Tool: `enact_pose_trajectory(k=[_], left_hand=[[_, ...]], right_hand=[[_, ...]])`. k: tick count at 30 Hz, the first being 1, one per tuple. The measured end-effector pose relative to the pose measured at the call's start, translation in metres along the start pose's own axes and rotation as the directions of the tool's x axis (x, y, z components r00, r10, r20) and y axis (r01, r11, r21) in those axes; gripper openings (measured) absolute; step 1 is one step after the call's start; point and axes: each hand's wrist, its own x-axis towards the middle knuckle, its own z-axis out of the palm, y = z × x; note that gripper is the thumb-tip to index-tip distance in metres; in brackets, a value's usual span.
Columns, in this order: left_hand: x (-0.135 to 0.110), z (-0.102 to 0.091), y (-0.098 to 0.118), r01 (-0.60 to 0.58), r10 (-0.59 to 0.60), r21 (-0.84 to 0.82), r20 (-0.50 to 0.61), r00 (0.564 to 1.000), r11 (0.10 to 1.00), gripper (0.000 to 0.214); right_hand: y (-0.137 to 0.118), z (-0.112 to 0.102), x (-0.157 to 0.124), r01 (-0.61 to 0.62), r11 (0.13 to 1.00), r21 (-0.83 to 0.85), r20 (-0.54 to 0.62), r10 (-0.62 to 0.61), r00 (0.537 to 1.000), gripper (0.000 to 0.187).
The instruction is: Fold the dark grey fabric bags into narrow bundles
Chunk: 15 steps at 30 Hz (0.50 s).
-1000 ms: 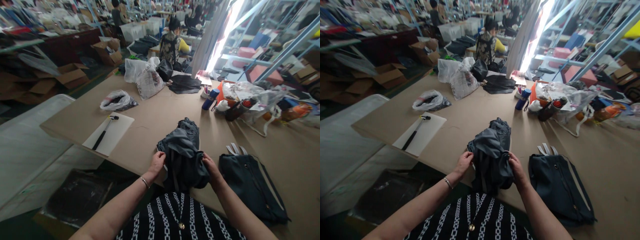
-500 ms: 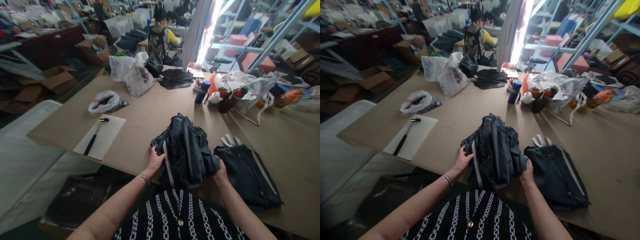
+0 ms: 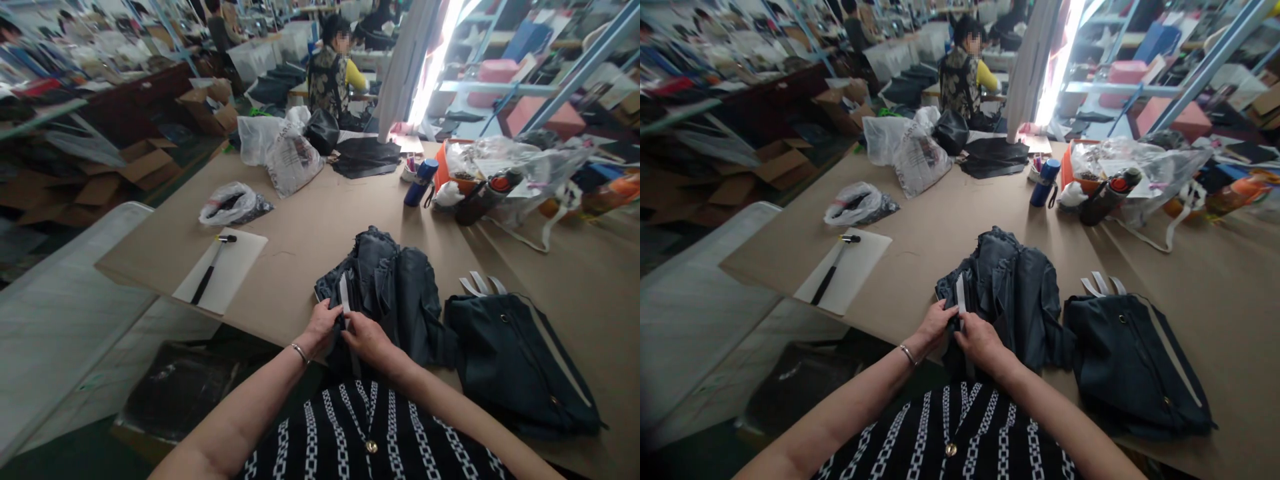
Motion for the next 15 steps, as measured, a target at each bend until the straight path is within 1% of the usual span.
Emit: enact_pose_trajectory(k=[1, 3, 4, 6, 7, 8, 10, 11, 12, 13, 14, 15], left_hand=[[-0.002, -0.001, 0.006, 0.008, -0.007, -0.047, 0.016, 1.0, 0.999, 0.035], [-0.004, -0.004, 0.015, 0.027, -0.022, -0.136, 0.038, 0.999, 0.99, 0.043], [-0.005, -0.004, 0.018, 0.03, -0.023, -0.166, 0.045, 0.999, 0.986, 0.045], [-0.005, -0.004, 0.02, 0.025, -0.014, -0.189, 0.058, 0.998, 0.982, 0.046], [-0.004, -0.004, 0.019, 0.02, -0.008, -0.18, 0.064, 0.998, 0.983, 0.045], [-0.003, -0.003, 0.018, 0.017, -0.005, -0.162, 0.072, 0.997, 0.987, 0.043], [0.0, -0.005, 0.015, 0.024, -0.012, -0.13, 0.087, 0.996, 0.991, 0.041], [0.001, -0.008, 0.015, 0.02, -0.012, -0.107, 0.077, 0.997, 0.994, 0.04], [0.001, -0.012, 0.016, 0.008, -0.005, -0.08, 0.044, 0.999, 0.997, 0.039], [0.0, -0.017, 0.02, -0.029, 0.028, -0.036, -0.021, 0.999, 0.999, 0.039], [-0.001, -0.023, 0.026, -0.096, 0.099, 0.035, -0.108, 0.989, 0.995, 0.04], [-0.005, -0.029, 0.033, -0.181, 0.203, 0.131, -0.184, 0.962, 0.975, 0.041]], right_hand=[[0.004, 0.007, 0.004, -0.033, 0.999, -0.029, -0.06, 0.032, 0.998, 0.037], [0.015, 0.013, 0.01, -0.088, 0.996, 0.013, -0.164, 0.089, 0.982, 0.052], [0.021, 0.014, 0.013, -0.106, 0.993, 0.059, -0.179, 0.115, 0.977, 0.059], [0.029, 0.014, 0.019, -0.134, 0.984, 0.12, -0.165, 0.153, 0.974, 0.068], [0.032, 0.015, 0.022, -0.142, 0.981, 0.128, -0.149, 0.161, 0.976, 0.067], [0.034, 0.016, 0.025, -0.153, 0.98, 0.128, -0.137, 0.17, 0.976, 0.059], [0.038, 0.017, 0.032, -0.168, 0.979, 0.115, -0.14, 0.183, 0.973, 0.032], [0.04, 0.017, 0.035, -0.171, 0.978, 0.115, -0.144, 0.187, 0.972, 0.018], [0.041, 0.016, 0.036, -0.176, 0.977, 0.123, -0.146, 0.193, 0.97, 0.011], [0.041, 0.014, 0.037, -0.178, 0.974, 0.138, -0.146, 0.198, 0.969, 0.014], [0.039, 0.012, 0.037, -0.176, 0.971, 0.159, -0.144, 0.2, 0.969, 0.018], [0.037, 0.008, 0.036, -0.167, 0.968, 0.187, -0.138, 0.194, 0.971, 0.02]])
